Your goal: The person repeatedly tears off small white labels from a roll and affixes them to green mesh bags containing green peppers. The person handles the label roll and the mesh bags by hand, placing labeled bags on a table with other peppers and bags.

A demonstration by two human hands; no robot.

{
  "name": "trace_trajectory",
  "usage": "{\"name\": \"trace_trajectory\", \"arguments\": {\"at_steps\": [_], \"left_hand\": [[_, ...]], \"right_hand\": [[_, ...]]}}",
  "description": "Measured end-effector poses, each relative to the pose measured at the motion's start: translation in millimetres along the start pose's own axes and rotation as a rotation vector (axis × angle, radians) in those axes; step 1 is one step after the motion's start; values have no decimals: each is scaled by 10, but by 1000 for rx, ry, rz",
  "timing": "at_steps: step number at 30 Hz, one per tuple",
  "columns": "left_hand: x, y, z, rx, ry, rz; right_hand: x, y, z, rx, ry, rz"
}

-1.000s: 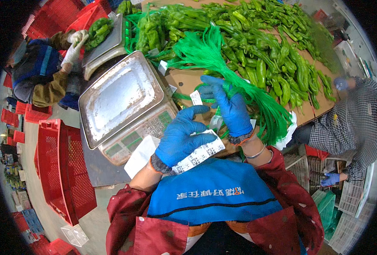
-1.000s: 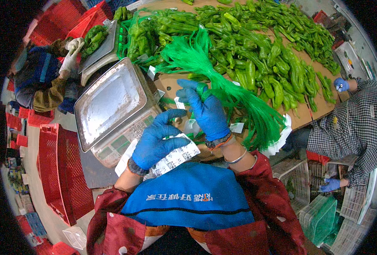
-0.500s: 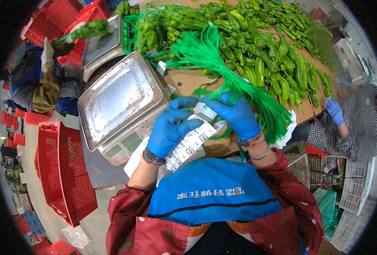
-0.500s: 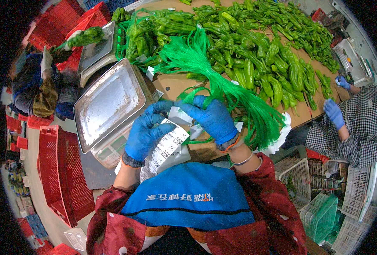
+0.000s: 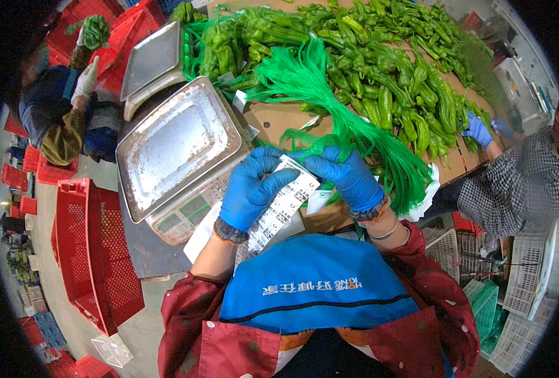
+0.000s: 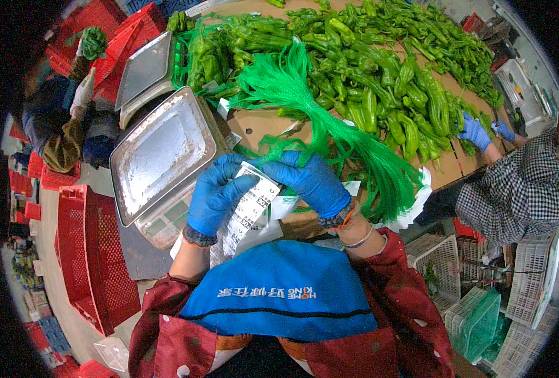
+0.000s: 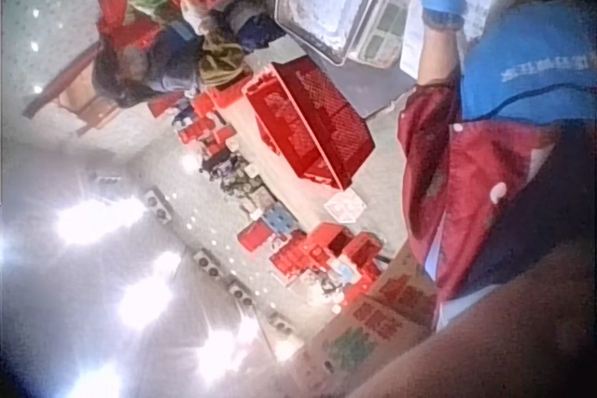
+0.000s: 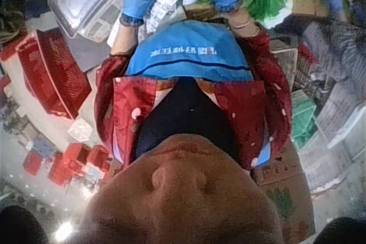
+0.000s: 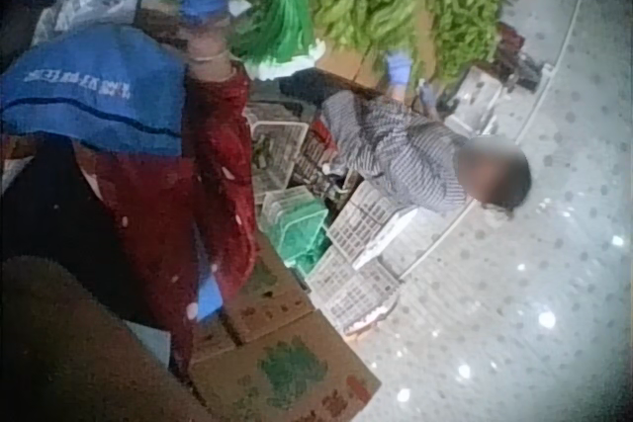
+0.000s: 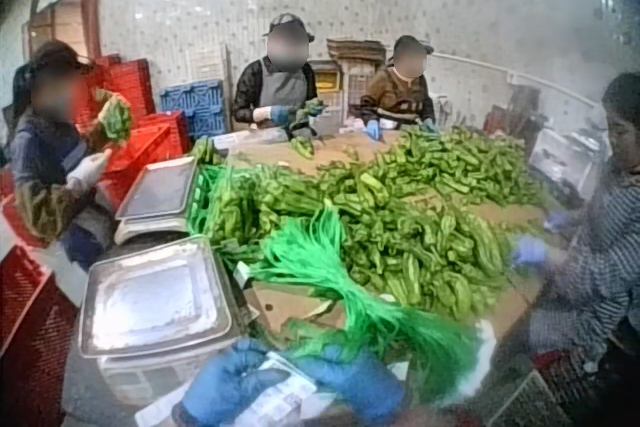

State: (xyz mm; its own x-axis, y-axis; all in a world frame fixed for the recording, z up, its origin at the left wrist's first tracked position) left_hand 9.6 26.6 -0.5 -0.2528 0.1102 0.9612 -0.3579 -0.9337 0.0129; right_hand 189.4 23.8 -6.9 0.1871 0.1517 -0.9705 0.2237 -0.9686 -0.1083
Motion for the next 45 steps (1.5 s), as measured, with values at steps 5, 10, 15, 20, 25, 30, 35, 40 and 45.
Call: {"name": "trace_trajectory", "arguments": {"at_steps": [5,10,15,20,25,30,35,40,45], "left_hand": [[21,6,7,12,-9,-37],[53,8,13,26,-17,-35],[46,7,11,34,-26,-44],[14,-8,-17,42,-37,4],[7,-16,-2,76,-182,111],[86,6,8,139,-95,121],[84,83,-1,-97,101,-267],[190,110,-209,-20,-199,-373],[356,8,-110,-162,-100,95]], "right_hand": [[-32,-6,-17,-35,-5,39],[-38,-21,-21,-45,-21,27],[-36,-25,-19,-48,30,-14],[-76,-20,-9,-84,93,-73],[-103,32,76,-87,-81,39],[-148,-8,-21,58,110,50],[-172,-54,-121,51,85,101],[-218,-53,-295,194,-9,111],[-186,-93,-146,-21,89,130]]}}
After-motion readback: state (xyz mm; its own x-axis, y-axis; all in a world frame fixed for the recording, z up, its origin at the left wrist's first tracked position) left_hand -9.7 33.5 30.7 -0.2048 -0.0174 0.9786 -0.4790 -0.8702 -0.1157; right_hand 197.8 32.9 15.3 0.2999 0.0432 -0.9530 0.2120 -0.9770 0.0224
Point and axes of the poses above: each hand's wrist, its own y-axis away from the middle knuckle, its own z-axis out of the palm, x = y × z, the point moved 3 cm from there along -y, towards the middle knuckle, and after that the axes turned 11 degrees about y, right-handed, at the moved point
